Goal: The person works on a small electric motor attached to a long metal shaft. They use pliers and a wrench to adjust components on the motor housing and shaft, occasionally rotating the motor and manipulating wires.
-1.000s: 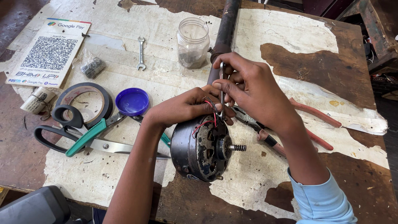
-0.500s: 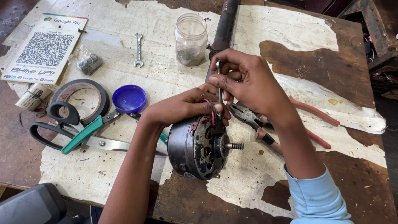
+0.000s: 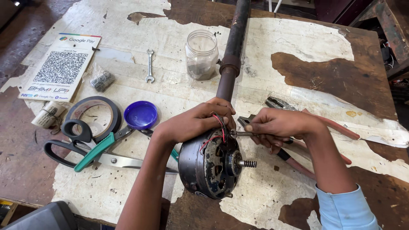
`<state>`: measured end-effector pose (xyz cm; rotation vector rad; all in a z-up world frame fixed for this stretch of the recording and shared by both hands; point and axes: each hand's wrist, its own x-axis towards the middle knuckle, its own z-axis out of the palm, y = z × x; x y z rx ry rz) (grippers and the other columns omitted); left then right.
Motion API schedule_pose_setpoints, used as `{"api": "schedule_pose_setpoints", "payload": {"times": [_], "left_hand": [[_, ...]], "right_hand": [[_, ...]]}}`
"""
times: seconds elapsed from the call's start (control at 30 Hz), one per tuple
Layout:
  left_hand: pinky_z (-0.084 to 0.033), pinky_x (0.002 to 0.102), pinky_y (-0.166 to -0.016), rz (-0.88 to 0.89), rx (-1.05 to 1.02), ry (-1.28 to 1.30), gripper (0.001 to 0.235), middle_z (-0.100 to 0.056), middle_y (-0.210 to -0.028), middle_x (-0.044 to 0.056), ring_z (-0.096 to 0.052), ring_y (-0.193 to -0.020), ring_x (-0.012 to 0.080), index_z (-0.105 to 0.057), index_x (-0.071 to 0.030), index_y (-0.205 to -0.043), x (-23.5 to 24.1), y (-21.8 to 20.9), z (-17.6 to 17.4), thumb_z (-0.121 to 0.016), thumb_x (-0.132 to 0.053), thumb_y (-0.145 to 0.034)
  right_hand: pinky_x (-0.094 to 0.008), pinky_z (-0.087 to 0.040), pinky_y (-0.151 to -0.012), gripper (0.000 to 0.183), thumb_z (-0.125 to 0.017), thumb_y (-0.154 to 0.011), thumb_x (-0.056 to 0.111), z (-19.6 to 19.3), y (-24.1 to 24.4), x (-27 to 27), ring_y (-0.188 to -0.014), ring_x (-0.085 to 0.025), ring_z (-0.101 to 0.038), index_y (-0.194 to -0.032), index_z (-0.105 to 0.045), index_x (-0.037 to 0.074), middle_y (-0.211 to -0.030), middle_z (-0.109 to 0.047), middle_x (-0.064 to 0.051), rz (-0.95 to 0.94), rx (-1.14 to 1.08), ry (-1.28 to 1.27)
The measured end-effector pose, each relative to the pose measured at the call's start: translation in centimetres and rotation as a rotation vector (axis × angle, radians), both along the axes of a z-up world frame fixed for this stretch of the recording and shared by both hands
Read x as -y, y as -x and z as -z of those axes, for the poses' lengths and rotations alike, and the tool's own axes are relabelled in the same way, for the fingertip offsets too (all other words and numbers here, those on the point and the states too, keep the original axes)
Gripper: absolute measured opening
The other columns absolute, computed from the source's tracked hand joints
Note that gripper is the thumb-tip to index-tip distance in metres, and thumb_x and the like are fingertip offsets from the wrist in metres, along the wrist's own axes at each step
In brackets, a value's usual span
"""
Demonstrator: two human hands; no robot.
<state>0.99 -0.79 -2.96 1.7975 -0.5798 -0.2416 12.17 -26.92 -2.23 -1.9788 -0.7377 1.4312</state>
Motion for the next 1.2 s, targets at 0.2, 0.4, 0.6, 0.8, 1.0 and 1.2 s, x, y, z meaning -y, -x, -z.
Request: {"api": "schedule_pose_setpoints", "payload": {"times": [0.2,0.4,0.6,0.8,1.0,1.2], "left_hand": [[-0.042,0.035,-0.109,-0.03,0.032,-0.023,0.028,-0.061,-0.12,0.01,-0.058,-0.121,0.0227,-0.069,-0.001,-0.108,0.1,0.1,-0.7,-0.059,-0.024,-0.097],[-0.044,0.034,-0.105,-0.078,0.008,-0.068,0.031,-0.065,-0.109,0.008,-0.06,-0.114,0.0205,-0.071,-0.004,-0.102,0.5,0.4,-1.5,-0.064,-0.034,-0.096],[-0.044,0.034,-0.105,-0.082,-0.01,-0.04,0.031,-0.063,-0.111,0.009,-0.06,-0.114,0.0212,-0.07,-0.003,-0.103,0.6,0.3,-1.2,-0.063,-0.033,-0.097],[-0.044,0.033,-0.105,-0.118,0.022,-0.059,0.033,-0.064,-0.115,0.01,-0.061,-0.115,0.0223,-0.069,-0.001,-0.106,0.4,0.4,-0.9,-0.064,-0.032,-0.096],[-0.045,0.033,-0.103,-0.146,-0.006,-0.05,0.032,-0.064,-0.115,0.011,-0.062,-0.114,0.0232,-0.068,0.0,-0.107,0.6,0.6,-1.3,-0.064,-0.028,-0.092],[-0.046,0.033,-0.101,-0.153,0.004,-0.074,0.034,-0.065,-0.111,0.012,-0.064,-0.11,0.0231,-0.069,0.0,-0.102,0.6,0.7,-1.9,-0.064,-0.032,-0.092]], "right_hand": [[-0.027,-0.045,-0.036,0.054,-0.045,-0.102,0.043,-1.6,2.0,-0.4,-0.043,-0.012,-0.059,-0.084,-0.071,-0.001,-0.061,-0.068,-0.008,0.019,0.054,0.118],[-0.031,-0.054,-0.042,0.043,-0.043,-0.103,0.023,-2.1,4.5,-1.6,-0.047,-0.016,-0.066,-0.081,-0.067,-0.006,-0.067,-0.072,-0.01,-0.169,0.035,0.126],[-0.033,-0.06,-0.048,0.051,-0.037,-0.104,0.03,-1.9,4.7,-1.5,-0.054,-0.022,-0.074,-0.082,-0.067,-0.005,-0.068,-0.074,-0.016,-0.091,-0.016,0.144],[-0.032,-0.065,-0.062,0.031,-0.052,-0.1,0.02,-2.5,4.8,-1.0,-0.076,-0.022,-0.081,-0.099,-0.069,-0.005,-0.085,-0.08,-0.019,-0.329,-0.157,-0.034],[-0.031,-0.063,-0.058,0.031,-0.053,-0.105,0.02,-1.3,4.3,-0.6,-0.072,-0.023,-0.077,-0.1,-0.064,-0.008,-0.085,-0.076,-0.018,-0.376,-0.442,-0.104],[-0.028,-0.053,-0.043,0.038,-0.066,-0.103,0.02,-2.3,5.6,0.3,-0.05,-0.018,-0.07,-0.082,-0.068,-0.012,-0.066,-0.073,-0.016,-0.198,-0.249,-0.049]]}}
